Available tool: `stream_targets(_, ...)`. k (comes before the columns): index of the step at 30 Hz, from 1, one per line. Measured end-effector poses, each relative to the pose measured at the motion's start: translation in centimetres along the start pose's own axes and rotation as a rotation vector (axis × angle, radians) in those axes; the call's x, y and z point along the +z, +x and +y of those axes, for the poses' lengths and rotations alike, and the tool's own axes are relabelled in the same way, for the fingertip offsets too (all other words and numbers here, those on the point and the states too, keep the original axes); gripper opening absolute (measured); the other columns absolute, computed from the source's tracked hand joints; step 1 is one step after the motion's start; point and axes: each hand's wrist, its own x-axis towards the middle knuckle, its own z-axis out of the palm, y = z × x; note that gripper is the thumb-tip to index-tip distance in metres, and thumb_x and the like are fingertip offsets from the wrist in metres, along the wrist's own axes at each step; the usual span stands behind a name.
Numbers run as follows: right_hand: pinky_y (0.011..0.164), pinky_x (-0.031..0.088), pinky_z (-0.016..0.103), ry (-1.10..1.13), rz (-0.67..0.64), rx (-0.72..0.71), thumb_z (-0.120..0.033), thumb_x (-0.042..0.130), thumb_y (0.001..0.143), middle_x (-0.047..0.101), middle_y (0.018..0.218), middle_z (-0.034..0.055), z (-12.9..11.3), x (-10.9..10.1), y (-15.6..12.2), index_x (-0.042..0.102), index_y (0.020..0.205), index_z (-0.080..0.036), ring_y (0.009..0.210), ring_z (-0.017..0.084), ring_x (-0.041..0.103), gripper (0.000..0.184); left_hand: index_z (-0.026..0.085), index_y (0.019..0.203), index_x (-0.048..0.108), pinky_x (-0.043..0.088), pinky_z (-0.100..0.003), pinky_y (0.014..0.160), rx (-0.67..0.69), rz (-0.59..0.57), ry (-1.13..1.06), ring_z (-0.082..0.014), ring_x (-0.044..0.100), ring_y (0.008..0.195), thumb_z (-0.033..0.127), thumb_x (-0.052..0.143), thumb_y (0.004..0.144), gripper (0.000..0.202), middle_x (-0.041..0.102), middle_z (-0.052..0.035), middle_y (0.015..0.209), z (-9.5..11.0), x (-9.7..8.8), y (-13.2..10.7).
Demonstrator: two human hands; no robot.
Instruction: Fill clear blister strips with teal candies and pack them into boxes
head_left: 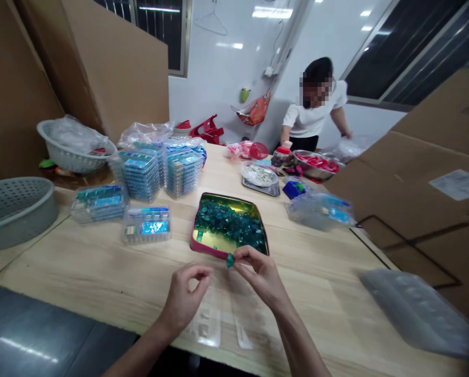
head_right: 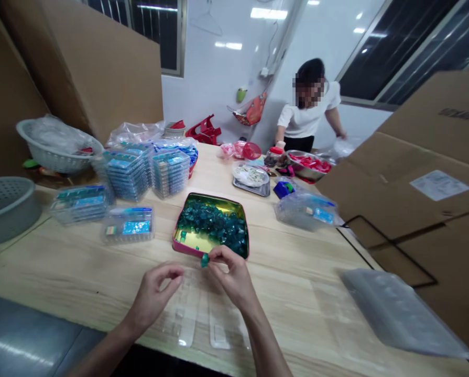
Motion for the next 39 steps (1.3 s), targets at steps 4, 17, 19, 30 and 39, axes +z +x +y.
stream_targets(4,0.074,0.048,0.031,-0.042,0.025,-0.095,-0.020,0.060,0.079,0.064,0.083,0.0040,-1.8,2.5,-2.2,0.060,0.080,-0.021,0.082,0.019,0.061,0.002,0.013,0.075,0.069,0.049,-0.024,0.064,-0.117,0.012,-0.134,-0.0161,0.062,0.070,0.017,0.058,0.073,0.012,0.069,-0.0061,0.074,1.0,1.4,0.9)
stream_targets(17,0.070,0.049,0.031,0.365,-0.011,0.144,-0.032,0.071,0.073,0.066,0.082,0.0035,-1.0,4.3,-3.2,0.064,0.083,-0.021,0.075,0.018,0.061,0.016,0.013,0.065,0.070,0.047,-0.024,0.062,-0.281,-0.016,-0.384,-0.0148,0.062,0.062,0.016,0.067,0.062,0.005,0.070,-0.0043,0.065,0.2,0.3,0.8)
stream_targets(19,0.069,0.049,0.030,0.550,-0.030,0.271,-0.034,0.073,0.070,0.067,0.081,0.0030,-0.3,4.7,-3.2,0.066,0.089,-0.020,0.071,0.016,0.061,0.024,0.013,0.063,0.070,0.046,-0.024,0.061,-0.329,-0.003,-0.444,-0.0140,0.061,0.059,0.015,0.069,0.060,0.004,0.069,-0.0032,0.062,-0.2,0.4,0.9)
stream_targets(30,0.064,0.046,0.026,0.911,-0.176,0.402,-0.028,0.080,0.059,0.063,0.073,0.0000,0.1,5.5,-2.2,0.061,0.080,-0.019,0.065,0.014,0.058,0.030,0.012,0.058,0.067,0.040,-0.021,0.051,-0.411,-0.022,-0.568,-0.0097,0.054,0.048,0.016,0.070,0.055,0.006,0.064,-0.0012,0.052,0.1,0.7,1.2)
stream_targets(39,0.054,0.046,0.020,0.915,-0.093,0.454,-0.024,0.082,0.057,0.059,0.066,-0.0039,0.1,5.3,-1.5,0.058,0.074,-0.018,0.054,0.008,0.053,0.031,0.012,0.055,0.066,0.041,-0.021,0.053,-0.414,0.012,-0.517,-0.0103,0.054,0.050,0.018,0.071,0.052,0.009,0.063,0.0000,0.052,-0.1,0.7,2.3)
